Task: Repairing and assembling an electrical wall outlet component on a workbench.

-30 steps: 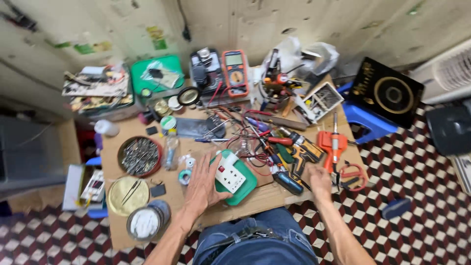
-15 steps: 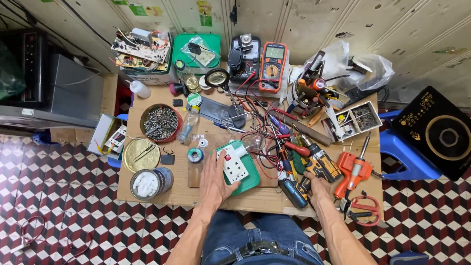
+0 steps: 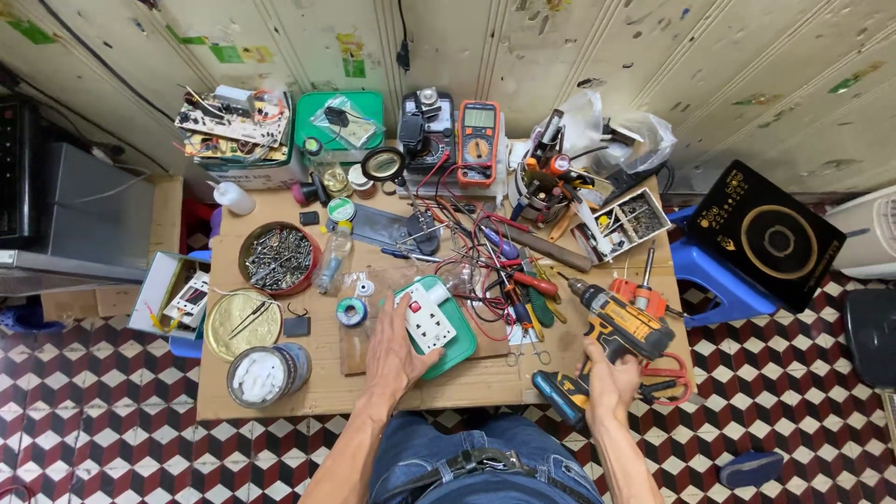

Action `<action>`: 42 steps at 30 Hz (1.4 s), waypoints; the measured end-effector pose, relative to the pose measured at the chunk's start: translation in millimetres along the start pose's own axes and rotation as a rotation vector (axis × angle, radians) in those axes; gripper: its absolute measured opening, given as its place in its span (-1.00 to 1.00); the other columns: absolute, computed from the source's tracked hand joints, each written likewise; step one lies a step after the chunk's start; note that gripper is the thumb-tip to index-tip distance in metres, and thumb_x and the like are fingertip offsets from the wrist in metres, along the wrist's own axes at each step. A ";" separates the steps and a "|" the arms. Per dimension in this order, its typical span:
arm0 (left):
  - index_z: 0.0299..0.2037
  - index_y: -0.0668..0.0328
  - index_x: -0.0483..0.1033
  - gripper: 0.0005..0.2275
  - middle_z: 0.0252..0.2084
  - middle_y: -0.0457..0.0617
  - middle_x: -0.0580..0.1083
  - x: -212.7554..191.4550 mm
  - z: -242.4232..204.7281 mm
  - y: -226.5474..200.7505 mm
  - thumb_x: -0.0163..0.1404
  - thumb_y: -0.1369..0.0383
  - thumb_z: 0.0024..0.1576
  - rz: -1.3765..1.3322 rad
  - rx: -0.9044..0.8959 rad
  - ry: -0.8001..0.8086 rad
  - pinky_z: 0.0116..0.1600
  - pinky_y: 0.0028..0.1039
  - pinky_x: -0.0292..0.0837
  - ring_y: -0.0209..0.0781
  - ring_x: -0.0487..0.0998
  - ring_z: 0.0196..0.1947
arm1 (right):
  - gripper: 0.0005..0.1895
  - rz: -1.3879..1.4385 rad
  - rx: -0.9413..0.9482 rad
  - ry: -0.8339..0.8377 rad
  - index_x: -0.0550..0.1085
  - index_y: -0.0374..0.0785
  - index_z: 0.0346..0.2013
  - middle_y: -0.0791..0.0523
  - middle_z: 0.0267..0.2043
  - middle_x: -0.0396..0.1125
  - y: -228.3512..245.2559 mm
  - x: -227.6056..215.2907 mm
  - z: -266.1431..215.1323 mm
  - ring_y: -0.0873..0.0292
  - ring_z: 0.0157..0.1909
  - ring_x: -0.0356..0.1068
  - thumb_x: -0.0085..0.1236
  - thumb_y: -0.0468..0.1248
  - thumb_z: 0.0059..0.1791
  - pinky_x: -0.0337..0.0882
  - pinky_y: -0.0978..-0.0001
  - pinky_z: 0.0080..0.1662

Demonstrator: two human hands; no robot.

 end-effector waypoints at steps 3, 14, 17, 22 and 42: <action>0.41 0.08 0.02 0.06 0.49 0.31 -0.02 -1.4 -1.2 2.9 0.45 0.20 -0.32 -0.039 -0.015 0.006 0.40 -0.08 0.11 0.31 0.08 0.43 | -0.64 -0.043 -0.147 0.036 0.45 -0.38 -0.01 0.07 -0.32 0.40 57.9 -16.8 -51.6 0.24 -0.46 0.35 0.31 -0.23 0.01 0.38 0.38 -0.41; 0.43 0.09 0.02 0.05 0.51 0.22 -0.03 4.7 -3.7 8.6 0.44 0.19 -0.28 -0.143 -0.025 0.000 0.36 -0.06 0.19 0.27 0.09 0.44 | -0.61 -0.002 -0.149 0.319 0.45 -0.34 0.08 0.03 -0.16 0.48 134.7 -4.9 -131.1 0.18 -0.31 0.48 0.19 -0.43 -0.05 0.53 0.37 -0.30; 0.44 0.11 0.00 0.06 0.51 0.18 -0.02 4.7 -4.4 7.4 0.43 0.18 -0.29 -0.160 -0.016 -0.012 0.34 -0.05 0.23 0.25 0.12 0.43 | -0.65 -0.161 -0.067 0.384 0.49 -0.39 -0.01 0.00 -0.23 0.48 123.1 1.1 -131.6 0.14 -0.35 0.48 0.23 -0.45 -0.09 0.51 0.32 -0.33; 0.44 0.11 0.00 0.06 0.52 0.15 -0.03 5.4 -4.4 7.3 0.42 0.17 -0.28 -0.148 -0.032 -0.003 0.30 -0.02 0.26 0.23 0.15 0.41 | -0.67 -0.431 -0.004 0.516 0.54 -0.42 -0.09 -0.06 -0.33 0.47 113.9 20.6 -143.2 0.14 -0.40 0.48 0.32 -0.47 -0.14 0.48 0.27 -0.34; 0.47 -0.04 -0.04 0.03 0.55 0.00 -0.08 7.2 -3.9 6.1 0.39 0.15 -0.21 -0.176 -0.185 0.136 0.36 0.07 0.16 0.06 0.02 0.50 | -0.58 -0.702 -0.211 0.656 0.58 -0.36 -0.10 0.08 -0.18 0.58 138.1 66.6 -165.1 0.25 -0.21 0.49 0.44 -0.38 -0.24 0.54 0.37 -0.15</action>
Point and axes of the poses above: each hand's wrist, its own z-axis towards the middle knuckle, its own x-axis out of the palm, y = z × x, the point moved 6 cm from there along z, towards the middle knuckle
